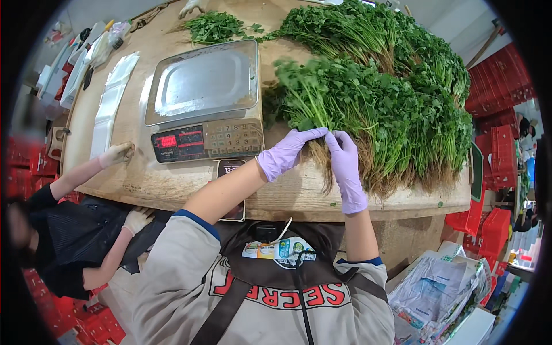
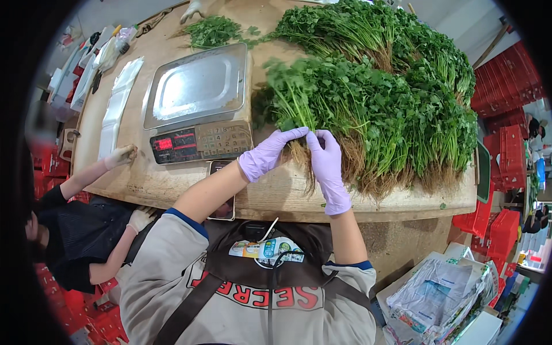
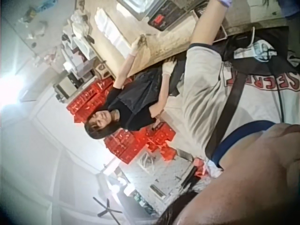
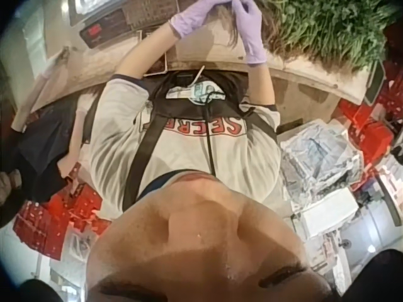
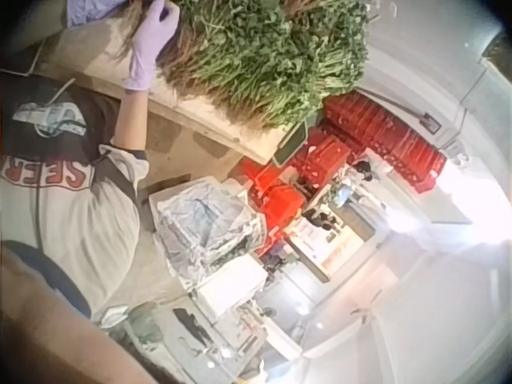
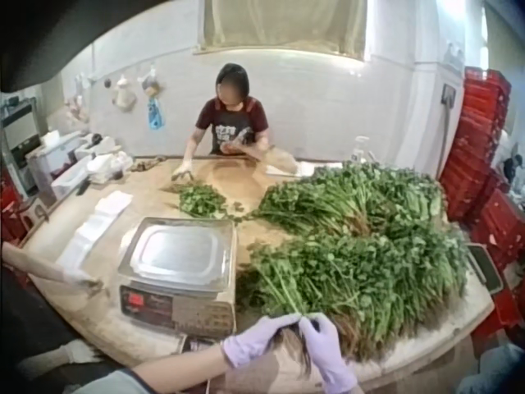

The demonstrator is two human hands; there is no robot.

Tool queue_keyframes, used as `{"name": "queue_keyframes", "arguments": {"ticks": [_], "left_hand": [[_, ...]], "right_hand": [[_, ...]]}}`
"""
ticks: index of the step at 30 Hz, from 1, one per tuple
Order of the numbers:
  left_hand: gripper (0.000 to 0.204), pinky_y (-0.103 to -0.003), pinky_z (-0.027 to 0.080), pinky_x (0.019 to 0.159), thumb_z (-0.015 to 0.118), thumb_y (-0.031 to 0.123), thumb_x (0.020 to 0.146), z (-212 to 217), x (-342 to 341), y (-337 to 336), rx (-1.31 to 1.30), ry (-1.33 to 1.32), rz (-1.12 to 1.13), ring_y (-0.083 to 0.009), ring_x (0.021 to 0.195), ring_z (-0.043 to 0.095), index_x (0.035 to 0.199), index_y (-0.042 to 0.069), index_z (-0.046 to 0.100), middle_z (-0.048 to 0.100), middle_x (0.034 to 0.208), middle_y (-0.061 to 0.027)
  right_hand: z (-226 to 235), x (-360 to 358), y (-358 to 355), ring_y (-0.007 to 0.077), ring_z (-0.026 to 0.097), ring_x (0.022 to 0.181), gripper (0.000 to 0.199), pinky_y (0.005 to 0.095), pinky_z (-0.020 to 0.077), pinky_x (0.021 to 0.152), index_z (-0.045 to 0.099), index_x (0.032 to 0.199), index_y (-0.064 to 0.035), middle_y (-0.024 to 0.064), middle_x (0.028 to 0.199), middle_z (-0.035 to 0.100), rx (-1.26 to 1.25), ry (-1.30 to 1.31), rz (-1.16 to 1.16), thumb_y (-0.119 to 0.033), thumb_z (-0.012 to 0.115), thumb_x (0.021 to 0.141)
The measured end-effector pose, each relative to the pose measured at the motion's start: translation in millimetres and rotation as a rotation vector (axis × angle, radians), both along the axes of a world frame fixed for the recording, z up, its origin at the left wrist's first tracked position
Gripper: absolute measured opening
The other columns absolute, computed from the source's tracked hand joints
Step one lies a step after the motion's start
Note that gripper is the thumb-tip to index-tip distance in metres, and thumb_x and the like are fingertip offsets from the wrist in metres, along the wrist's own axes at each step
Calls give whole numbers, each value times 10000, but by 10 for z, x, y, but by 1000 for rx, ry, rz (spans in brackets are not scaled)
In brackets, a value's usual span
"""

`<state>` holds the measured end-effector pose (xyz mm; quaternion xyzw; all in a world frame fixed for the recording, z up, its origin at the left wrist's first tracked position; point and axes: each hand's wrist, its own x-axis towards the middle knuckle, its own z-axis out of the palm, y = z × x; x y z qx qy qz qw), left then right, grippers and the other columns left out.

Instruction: The recorder is sorting bunches of cilantro and weighing them on an electronic scale at a preparation station.

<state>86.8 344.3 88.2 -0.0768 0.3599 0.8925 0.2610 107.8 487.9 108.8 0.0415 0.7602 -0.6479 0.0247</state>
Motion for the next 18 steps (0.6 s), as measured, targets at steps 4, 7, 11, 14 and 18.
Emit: {"name": "queue_keyframes", "arguments": {"ticks": [4,7,11,14,18], "left_hand": [[191,-268,517,704,652,130,825,85,26,4,-67,-9,9,-135,796,616,993,47,614,636,897,-25],[190,-266,513,704,655,116,815,158,53,23,-32,-33,73,-134,799,618,988,46,621,642,899,-29],[196,-255,498,717,672,73,794,108,43,-47,-102,56,9,-130,794,615,981,29,631,648,910,-35],[176,-261,509,715,650,133,827,126,62,-77,-159,95,20,-131,780,622,972,38,624,643,879,-25],[122,-241,472,511,624,130,847,90,43,-169,-165,21,-59,-128,599,584,891,17,612,609,745,-54]], "right_hand": [[-39,-24,38,97,483,700,251,236,412,637,549,964,23,41,810,563,67,63,-86,-218,564,898],[6,-21,-18,112,493,713,277,244,418,663,513,1051,14,46,824,559,-18,11,-80,-205,571,891],[-16,-31,88,95,484,701,489,210,403,627,389,1224,5,23,814,536,-305,-36,113,-118,648,828],[156,-51,18,85,491,680,495,202,409,594,343,1271,19,30,820,537,-343,-29,12,-73,592,853],[31,-268,167,110,516,656,375,218,443,605,376,1251,21,60,862,553,-339,118,-152,-69,507,911]]}}
